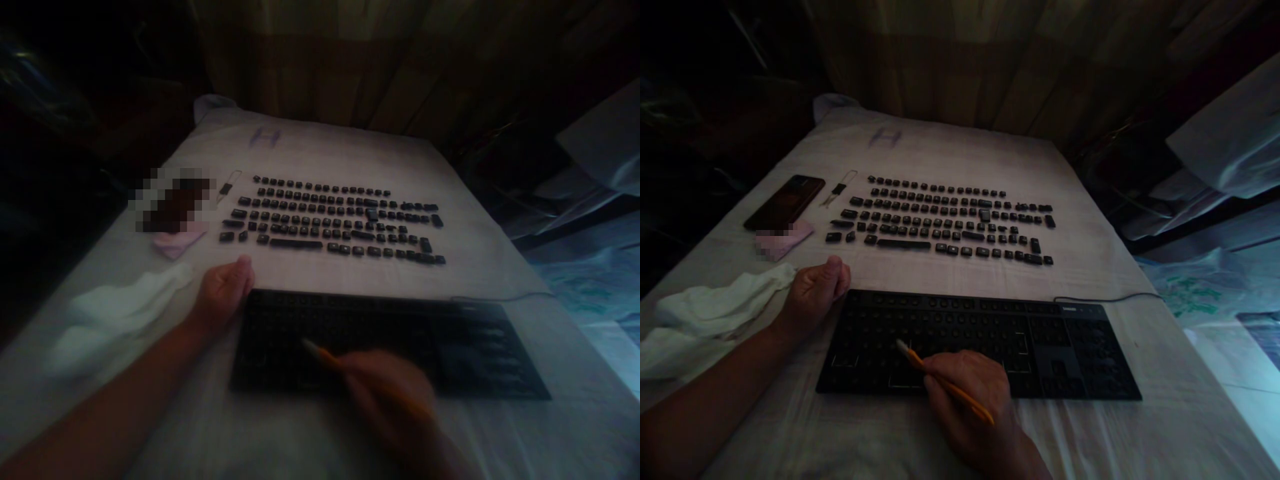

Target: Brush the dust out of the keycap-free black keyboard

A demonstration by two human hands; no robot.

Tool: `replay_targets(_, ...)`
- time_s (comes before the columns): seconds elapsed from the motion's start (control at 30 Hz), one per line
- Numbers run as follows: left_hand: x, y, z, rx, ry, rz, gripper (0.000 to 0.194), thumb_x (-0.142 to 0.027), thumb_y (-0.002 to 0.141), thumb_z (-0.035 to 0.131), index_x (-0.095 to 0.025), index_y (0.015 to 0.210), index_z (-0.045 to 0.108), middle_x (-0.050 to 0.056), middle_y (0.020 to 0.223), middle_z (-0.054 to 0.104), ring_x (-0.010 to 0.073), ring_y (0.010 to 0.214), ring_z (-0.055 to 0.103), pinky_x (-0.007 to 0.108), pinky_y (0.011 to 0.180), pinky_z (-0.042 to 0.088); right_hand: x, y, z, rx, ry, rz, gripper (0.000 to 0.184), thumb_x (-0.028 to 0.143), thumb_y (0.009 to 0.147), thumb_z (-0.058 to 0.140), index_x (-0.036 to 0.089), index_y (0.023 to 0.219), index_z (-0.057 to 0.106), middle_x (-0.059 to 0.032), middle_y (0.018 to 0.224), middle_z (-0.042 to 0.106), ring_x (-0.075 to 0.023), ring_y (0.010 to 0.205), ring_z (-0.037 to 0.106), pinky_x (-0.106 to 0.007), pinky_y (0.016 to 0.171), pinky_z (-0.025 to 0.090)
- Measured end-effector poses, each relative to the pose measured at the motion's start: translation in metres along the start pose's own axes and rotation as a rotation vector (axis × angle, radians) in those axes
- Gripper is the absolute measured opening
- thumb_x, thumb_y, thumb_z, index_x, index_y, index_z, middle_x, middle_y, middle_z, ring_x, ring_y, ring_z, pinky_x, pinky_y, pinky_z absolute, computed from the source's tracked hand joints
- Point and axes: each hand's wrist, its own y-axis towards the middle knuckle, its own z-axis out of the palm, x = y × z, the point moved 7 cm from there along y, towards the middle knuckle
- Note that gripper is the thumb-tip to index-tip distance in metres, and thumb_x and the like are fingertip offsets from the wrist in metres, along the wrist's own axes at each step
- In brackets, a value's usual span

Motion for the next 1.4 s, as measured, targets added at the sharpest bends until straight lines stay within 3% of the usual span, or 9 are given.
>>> replay_targets(0.2, -0.001, -0.001, 0.000, 0.016, 0.003, -0.009, 0.065, -0.068, 0.093, 0.039, -0.024, 0.046, 0.043, -0.004, 0.042, 0.039, 0.0110, 0.042, 0.037, 0.030, 0.046, 0.031, 0.004, 0.004, -0.008, -0.015, 0.024, 0.027, 0.017, 0.012, 0.095, 0.055, 0.023, 0.097, 0.067, 0.0017, 0.075, 0.079, -0.0147, 0.059, 0.075, -0.022, 0.054, 0.061)
replay_targets(0.47, -0.004, -0.001, 0.000, 0.014, 0.037, -0.007, 0.064, -0.065, 0.095, 0.039, -0.023, 0.046, 0.043, -0.004, 0.042, 0.040, 0.0116, 0.042, 0.036, 0.030, 0.046, 0.032, -0.009, -0.006, -0.011, -0.122, -0.006, 0.063, 0.014, 0.016, 0.094, 0.059, 0.024, 0.097, 0.070, -0.0004, 0.080, 0.081, -0.0178, 0.061, 0.077, -0.027, 0.056, 0.064)
replay_targets(0.73, -0.004, -0.001, -0.001, 0.017, 0.032, 0.004, 0.061, -0.061, 0.095, 0.040, -0.024, 0.047, 0.043, -0.003, 0.042, 0.040, 0.0115, 0.042, 0.036, 0.029, 0.046, 0.034, 0.002, 0.009, -0.010, -0.055, -0.051, 0.009, 0.017, 0.016, 0.097, 0.057, 0.022, 0.091, 0.072, -0.0006, 0.074, 0.080, -0.0170, 0.057, 0.076, -0.026, 0.053, 0.064)
replay_targets(0.93, -0.006, -0.002, 0.001, 0.032, 0.057, 0.038, 0.060, -0.057, 0.096, 0.039, -0.024, 0.047, 0.043, -0.003, 0.044, 0.042, 0.0119, 0.044, 0.039, 0.029, 0.049, 0.036, -0.007, -0.005, -0.004, -0.060, -0.051, 0.067, 0.019, 0.035, 0.100, 0.060, 0.024, 0.092, 0.072, 0.0000, 0.076, 0.080, -0.0180, 0.061, 0.077, -0.027, 0.059, 0.065)
replay_targets(1.1, -0.008, -0.002, 0.002, 0.051, 0.052, 0.043, 0.059, -0.056, 0.096, 0.040, -0.024, 0.047, 0.043, -0.003, 0.043, 0.042, 0.0119, 0.043, 0.038, 0.029, 0.048, 0.036, -0.005, -0.005, -0.003, -0.030, -0.004, 0.036, 0.025, 0.040, 0.103, 0.056, 0.025, 0.093, 0.072, 0.0000, 0.076, 0.081, -0.0173, 0.062, 0.077, -0.025, 0.059, 0.064)
replay_targets(1.4, -0.006, -0.002, 0.002, 0.047, 0.055, 0.023, 0.059, -0.056, 0.095, 0.041, -0.024, 0.047, 0.043, -0.003, 0.044, 0.043, 0.0125, 0.044, 0.039, 0.030, 0.048, 0.036, -0.006, -0.010, 0.000, -0.011, 0.021, 0.036, 0.019, 0.035, 0.100, 0.058, 0.025, 0.093, 0.074, -0.0005, 0.078, 0.081, -0.0183, 0.063, 0.078, -0.028, 0.061, 0.065)
